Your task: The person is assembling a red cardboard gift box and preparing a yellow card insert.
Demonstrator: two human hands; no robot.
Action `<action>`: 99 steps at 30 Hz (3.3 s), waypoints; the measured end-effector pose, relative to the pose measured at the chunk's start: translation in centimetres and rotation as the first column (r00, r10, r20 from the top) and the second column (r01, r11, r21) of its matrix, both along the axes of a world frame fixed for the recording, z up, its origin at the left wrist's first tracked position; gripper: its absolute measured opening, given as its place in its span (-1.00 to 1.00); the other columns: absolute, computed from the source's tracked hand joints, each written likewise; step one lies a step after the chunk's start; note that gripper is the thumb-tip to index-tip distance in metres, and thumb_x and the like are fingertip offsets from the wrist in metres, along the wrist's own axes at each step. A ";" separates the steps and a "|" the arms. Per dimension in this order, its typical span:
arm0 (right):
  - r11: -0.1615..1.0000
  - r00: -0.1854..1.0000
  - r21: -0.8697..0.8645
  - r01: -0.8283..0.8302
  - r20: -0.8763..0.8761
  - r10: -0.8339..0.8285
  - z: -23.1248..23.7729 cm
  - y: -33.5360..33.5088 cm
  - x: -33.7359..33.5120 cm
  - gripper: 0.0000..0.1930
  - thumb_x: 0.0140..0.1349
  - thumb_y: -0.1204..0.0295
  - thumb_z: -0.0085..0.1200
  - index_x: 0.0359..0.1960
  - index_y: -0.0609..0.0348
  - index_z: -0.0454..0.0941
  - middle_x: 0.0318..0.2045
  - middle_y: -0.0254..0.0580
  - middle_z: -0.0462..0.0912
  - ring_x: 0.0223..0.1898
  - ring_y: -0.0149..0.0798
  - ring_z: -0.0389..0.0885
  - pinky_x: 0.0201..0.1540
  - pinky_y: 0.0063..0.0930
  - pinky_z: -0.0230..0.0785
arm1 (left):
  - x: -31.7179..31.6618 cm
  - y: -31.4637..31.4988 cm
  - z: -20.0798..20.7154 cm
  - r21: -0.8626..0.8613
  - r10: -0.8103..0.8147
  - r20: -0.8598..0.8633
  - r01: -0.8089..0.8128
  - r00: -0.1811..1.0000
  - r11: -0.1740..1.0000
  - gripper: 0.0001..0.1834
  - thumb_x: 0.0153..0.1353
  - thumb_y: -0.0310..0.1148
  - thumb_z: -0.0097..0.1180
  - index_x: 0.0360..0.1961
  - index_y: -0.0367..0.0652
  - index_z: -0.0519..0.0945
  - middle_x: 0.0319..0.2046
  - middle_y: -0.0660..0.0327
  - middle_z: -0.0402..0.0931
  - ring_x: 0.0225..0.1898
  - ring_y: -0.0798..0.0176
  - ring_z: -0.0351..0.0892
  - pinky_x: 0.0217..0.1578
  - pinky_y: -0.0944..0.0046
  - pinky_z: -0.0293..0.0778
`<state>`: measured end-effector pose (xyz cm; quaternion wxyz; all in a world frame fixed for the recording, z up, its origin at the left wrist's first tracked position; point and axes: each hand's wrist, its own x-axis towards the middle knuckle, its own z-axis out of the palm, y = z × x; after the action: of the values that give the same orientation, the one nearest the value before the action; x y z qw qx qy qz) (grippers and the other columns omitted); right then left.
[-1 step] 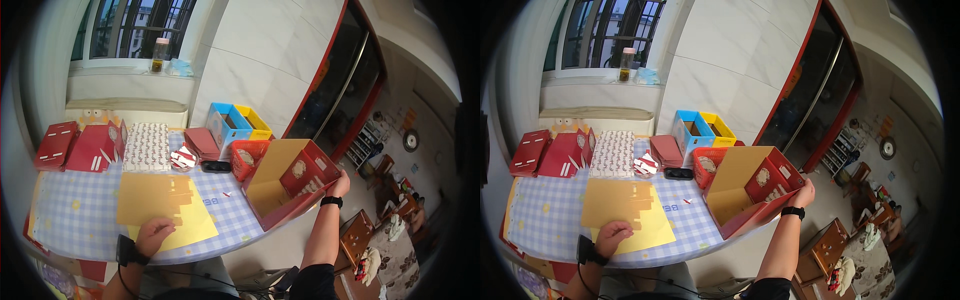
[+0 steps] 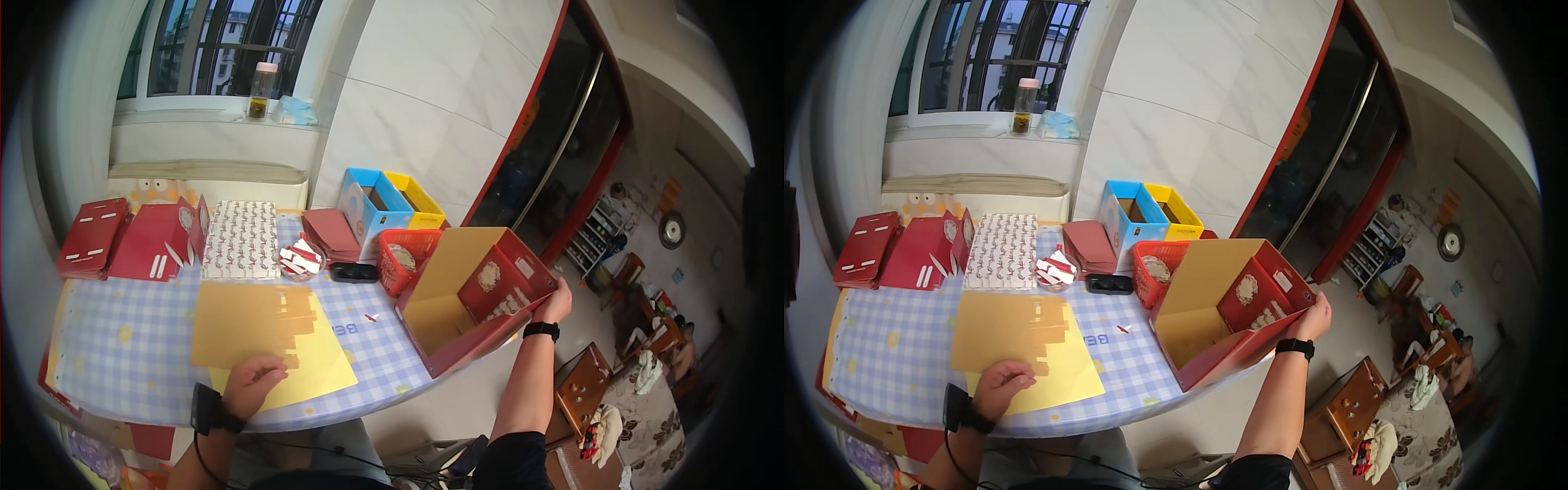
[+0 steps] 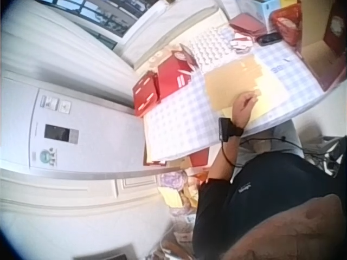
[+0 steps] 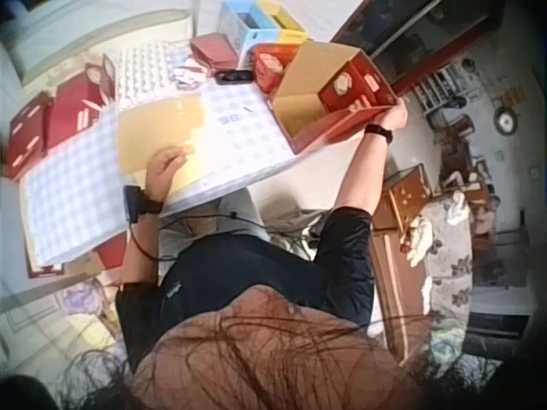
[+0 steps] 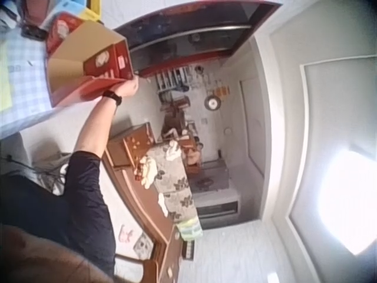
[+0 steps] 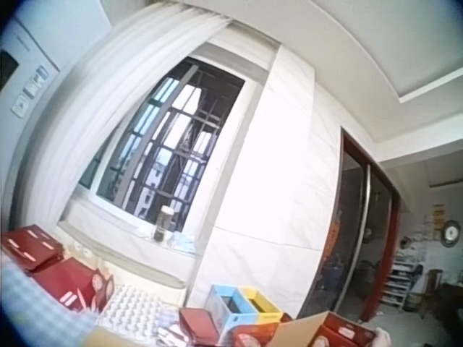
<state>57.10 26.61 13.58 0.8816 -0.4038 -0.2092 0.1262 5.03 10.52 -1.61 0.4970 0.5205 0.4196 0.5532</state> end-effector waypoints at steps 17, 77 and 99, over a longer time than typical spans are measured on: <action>0.993 0.019 -0.119 -0.012 0.993 0.119 2.0 -13.0 -24.6 -0.83 0.11 0.45 0.14 -0.29 0.25 0.55 -0.32 -0.05 0.56 -0.24 -0.02 0.52 -0.09 -0.19 0.36 | -3.8 -2.7 2.0 0.423 0.405 -0.695 -0.117 0.595 0.899 -0.65 0.03 -0.34 0.27 -0.13 -0.21 0.55 -0.16 0.01 0.56 -0.08 -0.07 0.53 -0.04 0.06 0.44; 0.780 -0.650 -0.493 -0.384 0.744 0.150 -12.4 -7.5 -40.3 -0.90 0.01 0.43 0.11 -0.49 0.15 0.47 -0.54 -0.22 0.50 -0.41 -0.17 0.55 -0.33 -0.30 0.42 | -15.4 -3.4 1.7 -0.039 0.345 -0.677 -0.500 0.650 0.865 -0.53 0.15 -0.27 0.24 0.02 -0.32 0.50 -0.24 0.05 0.61 -0.29 0.35 0.57 -0.24 0.34 0.52; 0.894 -0.152 -0.300 -0.332 0.953 0.263 -8.5 -6.4 -38.9 -0.78 0.11 0.60 0.06 -0.18 0.22 0.59 -0.45 -0.01 0.58 -0.42 -0.05 0.56 -0.34 -0.28 0.41 | -13.2 -0.5 3.6 -0.193 0.317 0.062 -0.300 0.946 0.934 -0.63 0.24 -0.36 0.08 0.05 -0.28 0.46 -0.18 0.11 0.60 -0.24 0.32 0.61 -0.22 0.33 0.51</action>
<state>18.17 20.22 5.08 0.4030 -0.2853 -0.8695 -0.0135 -8.21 9.98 1.95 0.4680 0.3747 0.5216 0.6071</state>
